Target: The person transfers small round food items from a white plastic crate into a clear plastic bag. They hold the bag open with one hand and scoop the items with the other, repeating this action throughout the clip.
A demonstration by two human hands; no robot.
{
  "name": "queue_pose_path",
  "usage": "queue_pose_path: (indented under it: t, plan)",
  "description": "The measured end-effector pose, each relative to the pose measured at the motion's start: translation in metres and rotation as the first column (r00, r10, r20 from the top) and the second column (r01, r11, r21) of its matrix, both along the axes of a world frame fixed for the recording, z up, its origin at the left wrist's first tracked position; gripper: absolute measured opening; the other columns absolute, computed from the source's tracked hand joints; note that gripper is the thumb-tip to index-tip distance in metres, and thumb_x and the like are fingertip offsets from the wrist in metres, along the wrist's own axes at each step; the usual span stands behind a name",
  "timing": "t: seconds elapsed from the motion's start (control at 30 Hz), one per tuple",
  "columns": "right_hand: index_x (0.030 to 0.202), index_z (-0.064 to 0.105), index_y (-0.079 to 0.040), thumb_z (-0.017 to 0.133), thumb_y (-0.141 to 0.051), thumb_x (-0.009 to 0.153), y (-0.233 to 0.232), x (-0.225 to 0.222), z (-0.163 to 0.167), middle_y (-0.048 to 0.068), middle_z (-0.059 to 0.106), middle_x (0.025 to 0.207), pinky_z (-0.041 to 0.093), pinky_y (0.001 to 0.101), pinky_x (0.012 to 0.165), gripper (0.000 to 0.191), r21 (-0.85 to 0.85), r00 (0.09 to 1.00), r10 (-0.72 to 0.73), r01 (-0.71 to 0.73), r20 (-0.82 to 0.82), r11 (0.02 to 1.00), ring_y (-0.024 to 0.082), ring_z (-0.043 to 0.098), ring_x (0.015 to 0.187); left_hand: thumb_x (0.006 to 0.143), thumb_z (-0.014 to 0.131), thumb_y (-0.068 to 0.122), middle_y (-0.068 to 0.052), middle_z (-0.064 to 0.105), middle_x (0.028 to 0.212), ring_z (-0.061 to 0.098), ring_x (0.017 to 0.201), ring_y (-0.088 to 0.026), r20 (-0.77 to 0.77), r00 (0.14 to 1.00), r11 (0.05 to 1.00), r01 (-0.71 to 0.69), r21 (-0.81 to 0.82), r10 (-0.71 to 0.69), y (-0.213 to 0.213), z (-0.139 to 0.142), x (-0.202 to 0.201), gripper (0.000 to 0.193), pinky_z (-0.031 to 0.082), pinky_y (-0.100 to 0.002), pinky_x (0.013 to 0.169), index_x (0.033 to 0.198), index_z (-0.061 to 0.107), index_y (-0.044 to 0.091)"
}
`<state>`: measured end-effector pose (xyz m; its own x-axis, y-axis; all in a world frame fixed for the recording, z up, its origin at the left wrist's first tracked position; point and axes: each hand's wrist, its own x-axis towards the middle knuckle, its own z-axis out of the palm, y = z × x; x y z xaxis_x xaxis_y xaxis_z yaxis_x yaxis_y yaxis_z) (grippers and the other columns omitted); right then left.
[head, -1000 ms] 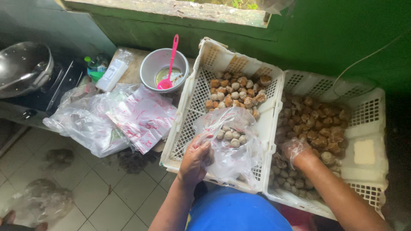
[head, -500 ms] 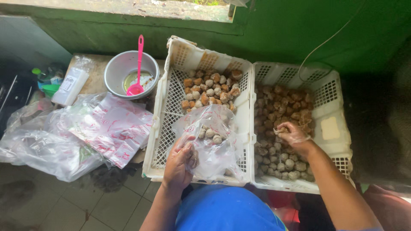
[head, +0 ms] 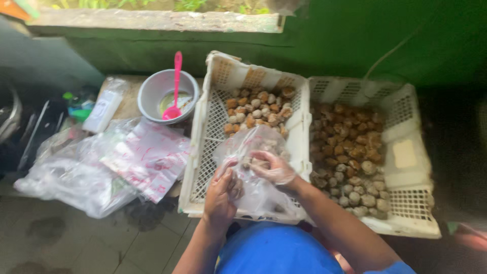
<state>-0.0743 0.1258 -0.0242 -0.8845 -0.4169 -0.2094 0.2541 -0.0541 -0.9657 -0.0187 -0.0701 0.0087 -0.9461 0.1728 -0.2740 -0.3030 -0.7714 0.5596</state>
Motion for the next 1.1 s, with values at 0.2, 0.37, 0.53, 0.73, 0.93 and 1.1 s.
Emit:
queue_pose_path:
  t: [0.2, 0.37, 0.53, 0.73, 0.93, 1.1]
  plan:
    - [0.142, 0.051, -0.005, 0.071, -0.014, 0.090, 0.045, 0.017, -0.013, 0.010, 0.053, 0.144, 0.060, 0.0331, 0.092, 0.057, 0.280, 0.944, -0.076, 0.172, -0.321, 0.944, 0.021, 0.063, 0.119, 0.101, 0.052, 0.014, 0.004, 0.043, 0.069, 0.039, 0.055, -0.007, 0.021, 0.999, 0.998, 0.045, -0.042, -0.045, -0.001, -0.003, 0.000, 0.035, 0.035, -0.023, 0.050, 0.135, 0.055, 0.005]
    - [0.120, 0.068, -0.010, 0.060, -0.024, 0.100, 0.207, 0.002, -0.021, 0.012, 0.075, 0.112, 0.065, 0.0368, 0.082, 0.026, 0.747, 0.935, -0.123, 0.341, -0.333, 0.571, 0.023, 0.073, 0.095, 0.101, 0.058, 0.012, 0.004, 0.044, 0.068, 0.040, 0.056, -0.007, -0.057, 0.996, 0.996, 0.066, -0.063, -0.070, -0.002, -0.006, 0.002, 0.033, 0.035, -0.023, 0.050, 0.132, 0.055, 0.002]
    - [0.130, 0.067, -0.011, 0.069, -0.018, 0.086, 0.300, -0.019, -0.061, 0.018, 0.067, 0.125, 0.055, 0.0396, 0.094, 0.045, 0.936, 0.944, 0.100, 0.291, -0.314, 0.198, 0.032, 0.066, 0.111, 0.098, 0.060, 0.012, 0.005, 0.044, 0.068, 0.040, 0.056, -0.006, 0.001, 1.000, 0.990, 0.021, -0.137, -0.022, 0.002, -0.004, 0.002, 0.035, 0.035, -0.024, 0.050, 0.131, 0.056, 0.003]
    - [0.127, 0.066, -0.008, 0.070, -0.023, 0.088, 0.294, -0.044, -0.100, 0.016, 0.065, 0.114, 0.052, 0.0364, 0.083, 0.042, 0.991, 0.910, 0.409, -0.013, 0.067, -0.134, 0.027, 0.061, 0.099, 0.101, 0.060, 0.012, 0.005, 0.043, 0.070, 0.039, 0.058, -0.006, -0.046, 0.999, 0.995, 0.013, -0.103, -0.018, 0.008, 0.003, -0.002, 0.033, 0.035, -0.024, 0.051, 0.131, 0.055, 0.002]
    - [0.121, 0.067, -0.006, 0.069, -0.022, 0.091, 0.281, -0.058, -0.101, 0.014, 0.064, 0.100, 0.050, 0.0325, 0.067, 0.034, 0.967, 0.888, 0.410, -0.122, 0.207, -0.223, 0.021, 0.058, 0.082, 0.102, 0.057, 0.018, 0.003, 0.045, 0.073, 0.042, 0.061, -0.008, -0.008, 0.999, 0.997, -0.033, -0.065, 0.032, 0.008, 0.010, 0.002, 0.033, 0.036, -0.024, 0.054, 0.130, 0.056, 0.001]
    - [0.116, 0.067, -0.005, 0.069, -0.021, 0.094, 0.270, -0.027, -0.047, 0.012, 0.063, 0.088, 0.048, 0.0292, 0.054, 0.027, 0.847, 0.988, -0.110, 0.150, -0.109, 0.510, 0.017, 0.055, 0.067, 0.100, 0.060, 0.019, 0.003, 0.047, 0.075, 0.042, 0.060, -0.009, -0.020, 1.000, 0.999, 0.017, -0.037, -0.018, 0.005, 0.010, 0.005, 0.034, 0.035, -0.024, 0.051, 0.128, 0.057, 0.002]
